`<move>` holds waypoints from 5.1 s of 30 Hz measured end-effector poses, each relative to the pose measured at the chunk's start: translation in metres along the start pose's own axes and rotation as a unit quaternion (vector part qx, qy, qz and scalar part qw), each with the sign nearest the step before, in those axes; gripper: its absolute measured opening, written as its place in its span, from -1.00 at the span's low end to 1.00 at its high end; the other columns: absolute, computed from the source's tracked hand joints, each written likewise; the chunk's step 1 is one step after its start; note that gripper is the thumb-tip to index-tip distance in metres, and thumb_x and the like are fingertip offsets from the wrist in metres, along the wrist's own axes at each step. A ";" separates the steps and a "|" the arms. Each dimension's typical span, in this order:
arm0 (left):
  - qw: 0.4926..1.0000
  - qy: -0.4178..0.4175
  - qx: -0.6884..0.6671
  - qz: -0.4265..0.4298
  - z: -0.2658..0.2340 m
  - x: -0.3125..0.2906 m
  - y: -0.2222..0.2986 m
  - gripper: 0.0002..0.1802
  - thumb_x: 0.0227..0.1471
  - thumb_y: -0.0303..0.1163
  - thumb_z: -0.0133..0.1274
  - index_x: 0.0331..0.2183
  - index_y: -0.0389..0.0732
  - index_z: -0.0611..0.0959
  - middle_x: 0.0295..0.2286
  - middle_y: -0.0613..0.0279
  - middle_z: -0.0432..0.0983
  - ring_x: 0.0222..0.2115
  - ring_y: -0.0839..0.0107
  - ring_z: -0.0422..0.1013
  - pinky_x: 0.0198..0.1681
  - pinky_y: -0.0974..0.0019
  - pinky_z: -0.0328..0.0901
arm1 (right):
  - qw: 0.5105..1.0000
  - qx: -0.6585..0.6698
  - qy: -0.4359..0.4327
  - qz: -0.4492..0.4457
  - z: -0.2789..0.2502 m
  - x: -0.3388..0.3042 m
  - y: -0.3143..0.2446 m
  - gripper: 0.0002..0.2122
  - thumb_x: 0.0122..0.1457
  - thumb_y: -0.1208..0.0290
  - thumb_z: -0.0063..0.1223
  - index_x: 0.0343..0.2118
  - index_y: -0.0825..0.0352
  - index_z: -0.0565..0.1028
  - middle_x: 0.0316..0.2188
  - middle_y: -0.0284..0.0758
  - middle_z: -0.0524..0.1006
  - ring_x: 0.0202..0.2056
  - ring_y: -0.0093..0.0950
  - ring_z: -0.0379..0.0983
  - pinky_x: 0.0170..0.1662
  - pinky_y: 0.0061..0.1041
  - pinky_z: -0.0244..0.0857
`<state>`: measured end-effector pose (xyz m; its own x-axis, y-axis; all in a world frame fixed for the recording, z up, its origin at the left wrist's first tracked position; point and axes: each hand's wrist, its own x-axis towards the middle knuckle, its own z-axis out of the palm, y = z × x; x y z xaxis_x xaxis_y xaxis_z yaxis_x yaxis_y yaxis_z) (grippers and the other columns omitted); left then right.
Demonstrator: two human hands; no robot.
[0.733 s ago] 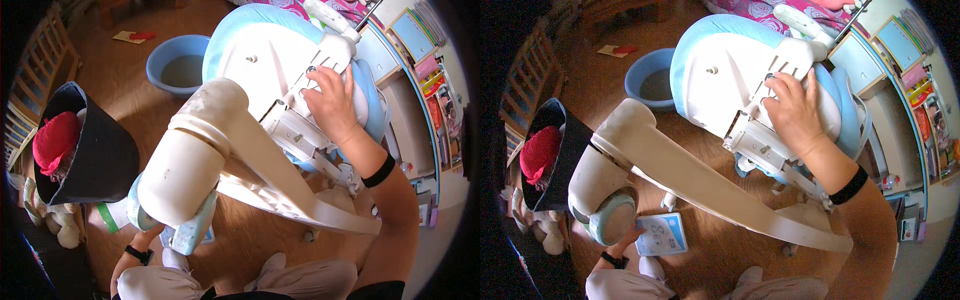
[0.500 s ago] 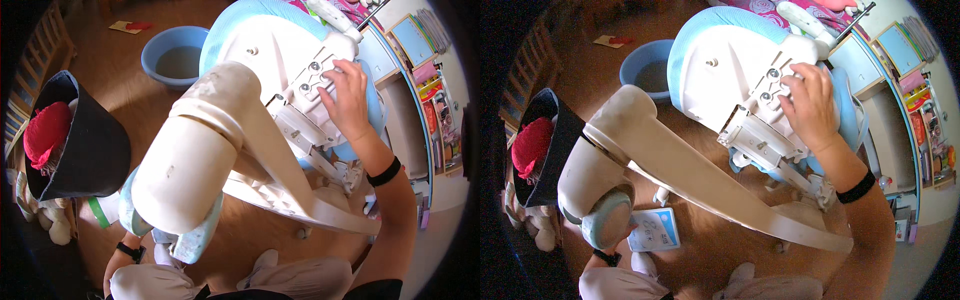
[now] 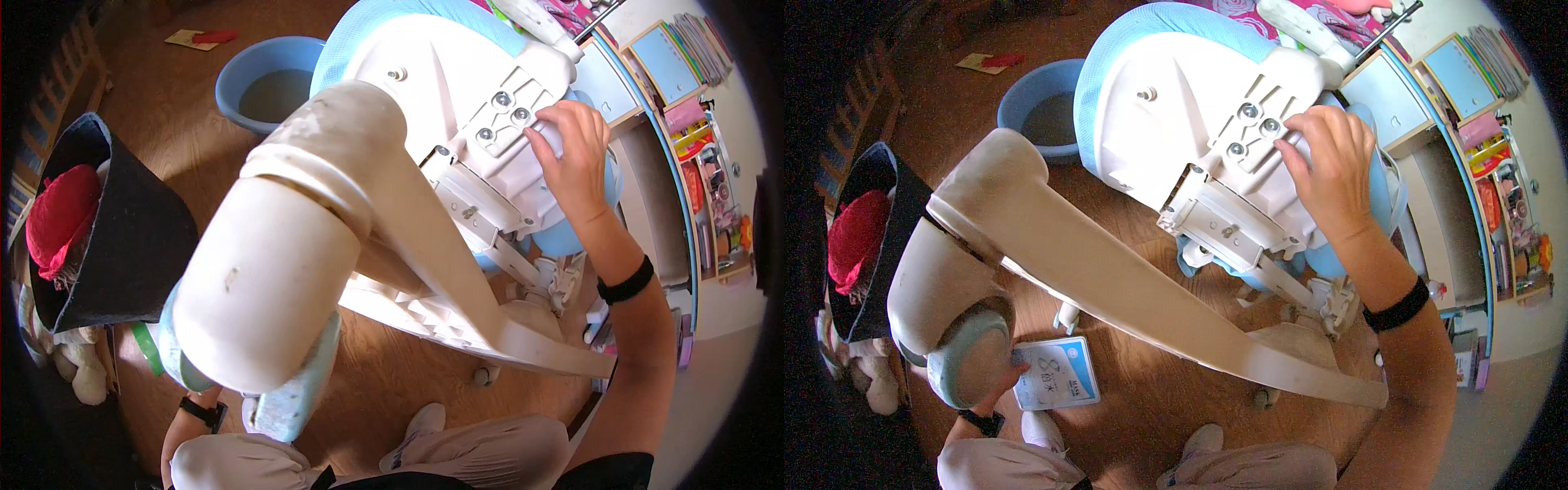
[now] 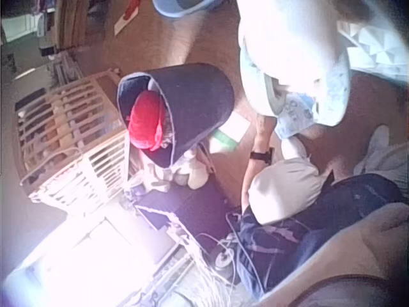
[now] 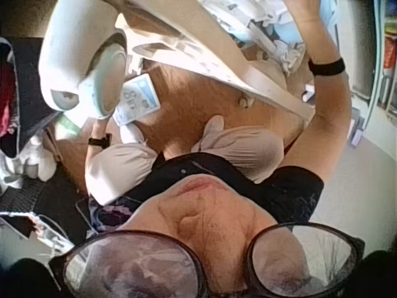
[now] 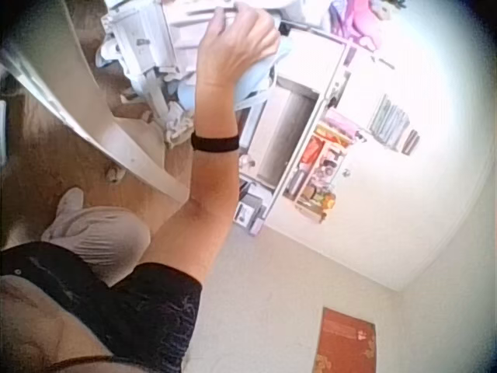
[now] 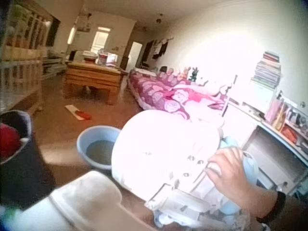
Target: The person manipulates a white plastic baby chair base on the floor by hand, turning it over to handle the wheels and underside joints. They walk to a cabinet to retrieve a box and return to the chair base to continue handling the underside components.
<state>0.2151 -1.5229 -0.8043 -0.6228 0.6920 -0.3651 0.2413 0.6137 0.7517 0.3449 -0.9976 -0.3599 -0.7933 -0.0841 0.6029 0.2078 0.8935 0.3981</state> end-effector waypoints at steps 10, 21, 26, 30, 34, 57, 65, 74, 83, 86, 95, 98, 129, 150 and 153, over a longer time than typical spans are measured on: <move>0.999 0.010 -0.040 0.007 -0.008 0.003 0.031 -0.21 -0.28 -0.62 0.19 0.05 -0.30 0.23 -0.05 -0.01 0.23 -0.03 0.15 0.22 0.05 0.25 0.15 | 0.997 -0.048 -0.025 -0.054 -0.007 0.002 0.001 -0.81 -0.10 0.48 0.17 -0.36 0.17 0.50 -0.41 -0.47 0.39 -0.26 -0.48 0.32 0.05 -0.24 0.01; 0.999 0.009 -0.032 0.032 -0.010 0.000 0.019 -0.18 -0.32 -0.62 0.21 0.04 -0.29 0.23 -0.02 -0.02 0.20 -0.01 0.11 0.20 0.07 0.22 0.11 | 0.975 -0.133 -0.086 -0.154 -0.005 0.006 -0.011 -0.65 -0.02 0.47 -0.04 -0.10 0.13 0.46 -0.44 -0.46 0.32 -0.28 -0.52 0.30 0.11 -0.11 -0.05; 0.998 0.049 0.031 0.019 0.005 -0.005 0.014 -0.32 -0.13 -0.49 0.11 0.06 -0.26 0.25 0.03 -0.04 0.21 0.00 0.13 0.22 0.06 0.23 0.13 | 0.973 -0.144 -0.087 -0.156 -0.006 0.008 -0.013 -0.64 -0.01 0.49 -0.04 -0.08 0.16 0.44 -0.46 -0.45 0.30 -0.30 -0.52 0.29 0.12 -0.13 -0.06; 0.995 0.023 0.084 0.044 -0.008 0.002 0.031 -0.39 -0.12 -0.40 0.10 0.02 -0.24 0.32 -0.02 -0.09 0.27 -0.06 0.06 0.27 -0.01 0.15 0.19 | 0.973 -0.144 -0.094 -0.155 -0.004 0.008 -0.014 -0.64 -0.01 0.49 -0.04 -0.08 0.18 0.44 -0.46 -0.45 0.29 -0.30 -0.53 0.29 0.12 -0.14 -0.06; 0.990 0.008 0.130 0.062 -0.023 0.007 0.052 -0.44 -0.11 -0.32 0.10 -0.02 -0.22 0.39 -0.07 -0.14 0.32 -0.13 -0.01 0.32 -0.09 0.08 0.26 | 0.974 -0.137 -0.079 -0.161 -0.004 0.010 -0.015 -0.67 -0.02 0.50 -0.04 -0.12 0.20 0.46 -0.49 -0.45 0.29 -0.33 -0.51 0.29 0.10 -0.15 -0.01; 0.994 0.015 0.110 0.021 -0.036 -0.003 0.095 -0.33 -0.22 -0.34 0.14 -0.02 -0.27 0.33 -0.13 -0.14 0.33 -0.12 -0.06 0.32 -0.03 0.10 0.24 | 0.962 -0.190 -0.085 -0.175 -0.002 0.021 -0.028 -0.71 -0.02 0.50 -0.05 -0.17 0.34 0.45 -0.50 -0.41 0.35 -0.36 -0.48 0.32 0.05 -0.17 0.11; 0.992 0.001 0.125 0.033 -0.011 0.002 0.024 -0.26 -0.30 -0.42 0.23 -0.01 -0.28 0.32 -0.11 -0.11 0.31 -0.11 -0.07 0.31 -0.02 0.13 0.24 | 0.976 -0.126 -0.055 -0.166 -0.008 0.027 -0.017 -0.79 -0.04 0.51 0.02 -0.28 0.31 0.48 -0.49 -0.39 0.38 -0.38 -0.45 0.34 -0.04 -0.29 0.21; 0.994 0.023 0.110 -0.015 -0.032 -0.004 0.085 -0.34 -0.22 -0.38 0.17 -0.03 -0.29 0.34 -0.11 -0.08 0.32 -0.08 -0.01 0.29 -0.02 0.16 0.23 | 0.985 0.088 -0.048 0.140 -0.012 0.024 -0.014 -0.81 -0.04 0.49 0.16 -0.40 0.37 0.38 -0.48 -0.24 0.43 -0.41 -0.36 0.39 -0.31 -0.40 0.27; 0.995 0.015 0.081 0.061 -0.036 -0.001 0.090 -0.35 -0.24 -0.39 0.14 -0.02 -0.21 0.35 -0.13 -0.03 0.34 -0.07 0.04 0.25 -0.02 0.15 0.21 | 0.981 0.071 -0.046 0.174 -0.008 0.020 -0.015 -0.71 -0.09 0.45 0.21 -0.34 0.37 0.33 -0.47 -0.23 0.43 -0.44 -0.36 0.38 -0.35 -0.40 0.28; 0.994 0.003 0.099 0.048 -0.038 -0.003 0.092 -0.38 -0.20 -0.37 0.10 -0.01 -0.19 0.36 -0.12 -0.02 0.34 -0.07 0.04 0.25 -0.03 0.14 0.23 | 0.964 0.106 -0.046 0.239 -0.003 0.018 -0.017 -0.59 -0.13 0.44 0.24 -0.23 0.40 0.30 -0.36 -0.19 0.44 -0.33 -0.30 0.38 -0.24 -0.34 0.26; 0.985 -0.020 0.173 0.013 -0.022 0.005 0.054 -0.53 0.00 -0.26 -0.05 -0.02 -0.15 0.41 -0.06 0.04 0.35 -0.07 0.00 0.27 -0.05 0.07 0.25 | 0.982 0.048 -0.001 0.183 0.008 0.022 -0.015 -0.26 -0.19 0.42 0.27 0.05 0.50 0.09 -0.13 0.06 0.31 -0.08 -0.07 0.25 0.02 -0.22 0.09; 0.990 0.001 0.119 0.075 -0.011 0.012 0.031 -0.21 -0.16 -0.28 0.16 0.10 -0.22 0.19 -0.11 -0.24 0.33 -0.15 -0.10 0.34 -0.11 0.03 0.29 | 0.975 0.027 -0.030 0.219 0.004 0.021 -0.009 -0.18 -0.18 0.34 0.29 0.09 0.53 0.02 -0.11 0.12 0.30 -0.05 -0.03 0.25 0.04 -0.22 0.11; 0.990 0.010 0.140 -0.019 -0.036 -0.007 0.087 -0.28 -0.27 -0.36 0.22 0.00 -0.21 0.34 -0.17 -0.17 0.39 -0.15 -0.07 0.36 -0.09 0.09 0.27 | 0.857 0.280 -0.290 0.322 -0.015 0.028 0.064 -0.19 -0.14 0.17 0.29 0.12 0.47 0.13 0.01 -0.01 0.32 0.05 -0.26 0.26 0.09 -0.46 0.10; 0.993 0.028 0.114 0.009 -0.037 -0.005 0.088 -0.30 -0.27 -0.40 0.23 -0.01 -0.22 0.35 -0.16 -0.07 0.35 -0.15 -0.01 0.36 -0.09 0.12 0.29 | 0.811 0.383 -0.236 0.373 -0.007 0.028 0.070 -0.12 -0.13 0.30 0.25 0.20 0.48 -0.04 0.20 -0.05 0.04 0.22 -0.28 -0.01 0.21 -0.47 -0.09; 0.994 0.014 0.104 -0.007 -0.036 -0.004 0.095 -0.29 -0.27 -0.39 0.23 -0.01 -0.23 0.34 -0.15 -0.07 0.35 -0.14 -0.01 0.35 -0.08 0.12 0.28 | 0.775 0.445 -0.235 0.383 -0.010 0.029 0.067 -0.15 -0.13 0.28 0.27 0.18 0.51 0.03 0.10 0.01 0.21 0.13 -0.29 0.17 0.15 -0.50 0.04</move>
<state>0.2133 -1.4811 -0.7120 -0.6469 0.6741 -0.3566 0.3804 0.6905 0.6153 0.3413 -0.9449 -0.3091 -0.7963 0.6044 0.0244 0.4104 0.5695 -0.7123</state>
